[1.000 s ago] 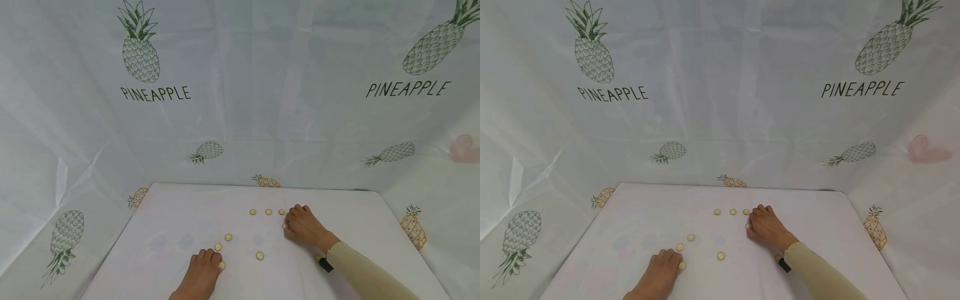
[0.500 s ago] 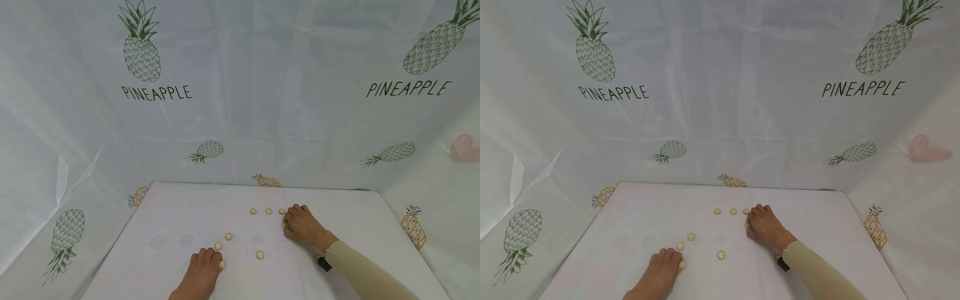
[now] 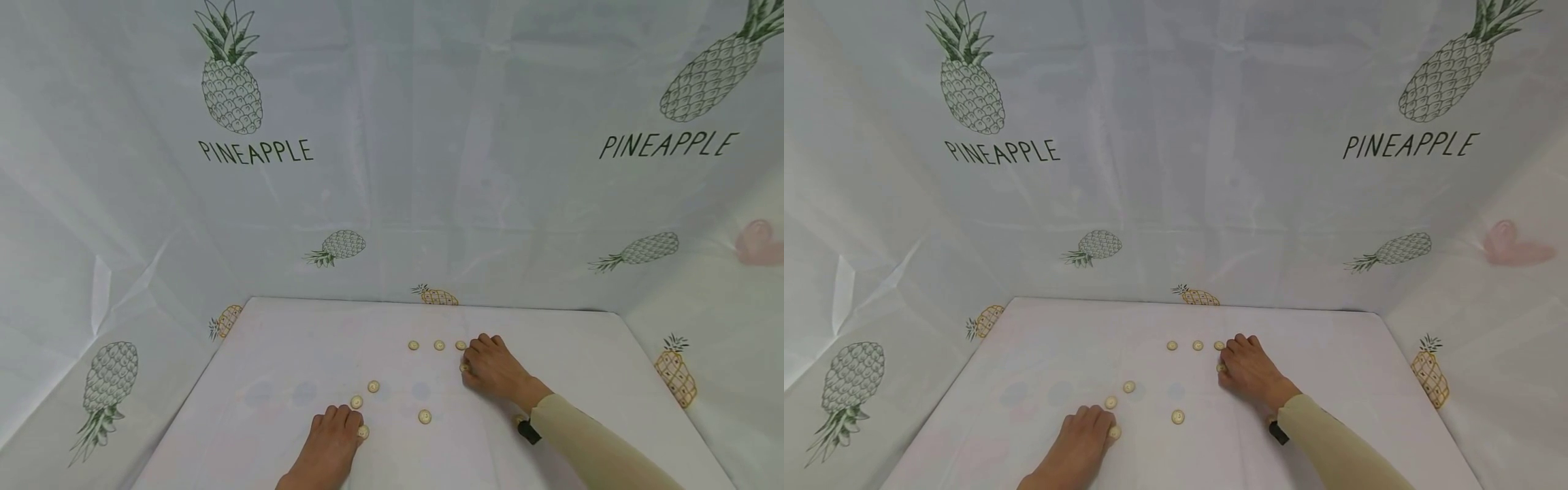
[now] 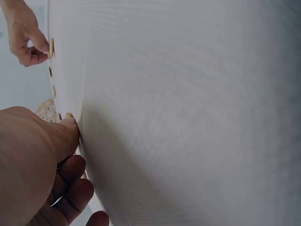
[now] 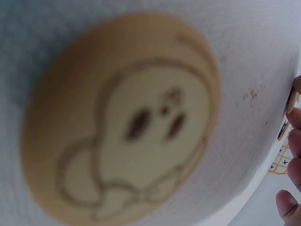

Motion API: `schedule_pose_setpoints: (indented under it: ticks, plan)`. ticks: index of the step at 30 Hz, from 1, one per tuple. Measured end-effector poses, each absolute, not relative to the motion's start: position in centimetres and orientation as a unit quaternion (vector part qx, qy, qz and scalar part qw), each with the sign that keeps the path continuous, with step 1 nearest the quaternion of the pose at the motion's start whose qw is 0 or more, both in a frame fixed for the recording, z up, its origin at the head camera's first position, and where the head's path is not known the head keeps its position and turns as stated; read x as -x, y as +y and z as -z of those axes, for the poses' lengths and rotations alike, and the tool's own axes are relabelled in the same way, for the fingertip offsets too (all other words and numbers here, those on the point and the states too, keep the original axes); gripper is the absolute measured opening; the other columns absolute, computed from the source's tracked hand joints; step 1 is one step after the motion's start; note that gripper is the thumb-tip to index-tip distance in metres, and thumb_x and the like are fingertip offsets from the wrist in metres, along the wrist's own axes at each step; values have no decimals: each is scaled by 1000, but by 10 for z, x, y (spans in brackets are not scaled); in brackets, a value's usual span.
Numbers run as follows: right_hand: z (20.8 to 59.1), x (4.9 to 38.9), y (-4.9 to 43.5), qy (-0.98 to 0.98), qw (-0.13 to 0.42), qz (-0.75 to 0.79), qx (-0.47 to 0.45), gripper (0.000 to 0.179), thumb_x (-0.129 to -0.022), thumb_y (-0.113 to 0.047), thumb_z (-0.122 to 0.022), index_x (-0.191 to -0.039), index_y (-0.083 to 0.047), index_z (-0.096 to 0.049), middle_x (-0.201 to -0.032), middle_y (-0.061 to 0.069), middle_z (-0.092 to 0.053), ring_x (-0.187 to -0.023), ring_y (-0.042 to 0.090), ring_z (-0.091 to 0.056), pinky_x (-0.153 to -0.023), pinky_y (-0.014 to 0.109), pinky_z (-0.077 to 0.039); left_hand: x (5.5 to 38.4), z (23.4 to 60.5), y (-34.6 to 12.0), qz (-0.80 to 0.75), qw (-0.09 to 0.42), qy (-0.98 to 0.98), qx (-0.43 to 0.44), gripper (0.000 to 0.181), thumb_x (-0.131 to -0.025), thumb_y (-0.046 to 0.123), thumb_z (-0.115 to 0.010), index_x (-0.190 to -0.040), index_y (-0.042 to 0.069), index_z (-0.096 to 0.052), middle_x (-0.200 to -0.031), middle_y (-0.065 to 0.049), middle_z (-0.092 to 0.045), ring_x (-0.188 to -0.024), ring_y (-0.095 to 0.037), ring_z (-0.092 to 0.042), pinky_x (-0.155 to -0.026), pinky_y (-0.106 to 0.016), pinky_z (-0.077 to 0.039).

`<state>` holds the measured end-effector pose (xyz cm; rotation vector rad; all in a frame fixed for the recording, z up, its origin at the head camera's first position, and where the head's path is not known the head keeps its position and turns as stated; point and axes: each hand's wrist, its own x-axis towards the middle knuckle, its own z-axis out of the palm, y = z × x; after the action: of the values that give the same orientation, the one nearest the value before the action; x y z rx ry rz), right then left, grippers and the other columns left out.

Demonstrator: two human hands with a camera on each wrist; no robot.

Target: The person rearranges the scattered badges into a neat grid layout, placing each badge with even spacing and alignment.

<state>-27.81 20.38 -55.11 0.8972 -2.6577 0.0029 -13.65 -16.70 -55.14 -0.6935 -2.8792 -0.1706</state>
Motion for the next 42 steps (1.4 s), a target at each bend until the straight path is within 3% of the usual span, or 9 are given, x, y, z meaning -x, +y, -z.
schedule_pose_setpoints:
  ticks: [27,42]
  plan:
    - [549,275,203,-933,175,-10,-315,17,-88,-29,-77,-89,-15,-68,-88,-3,-59,-88,20,-49,-82,41,-41,137,553,-167,51,87,-968,229,28,-91,27,-83,-105,14,-63,-95,3,-53,-86,-14,-43,-72,-38,-42]
    - [542,265,208,-947,157,-4,-281,25,-92,-35,-75,-97,-11,-70,-96,0,-63,-88,20,-45,-85,43,-40,137,557,-169,55,93,-967,232,30,-89,28,-84,-105,15,-62,-93,6,-52,-83,-12,-40,-70,-32,-37]
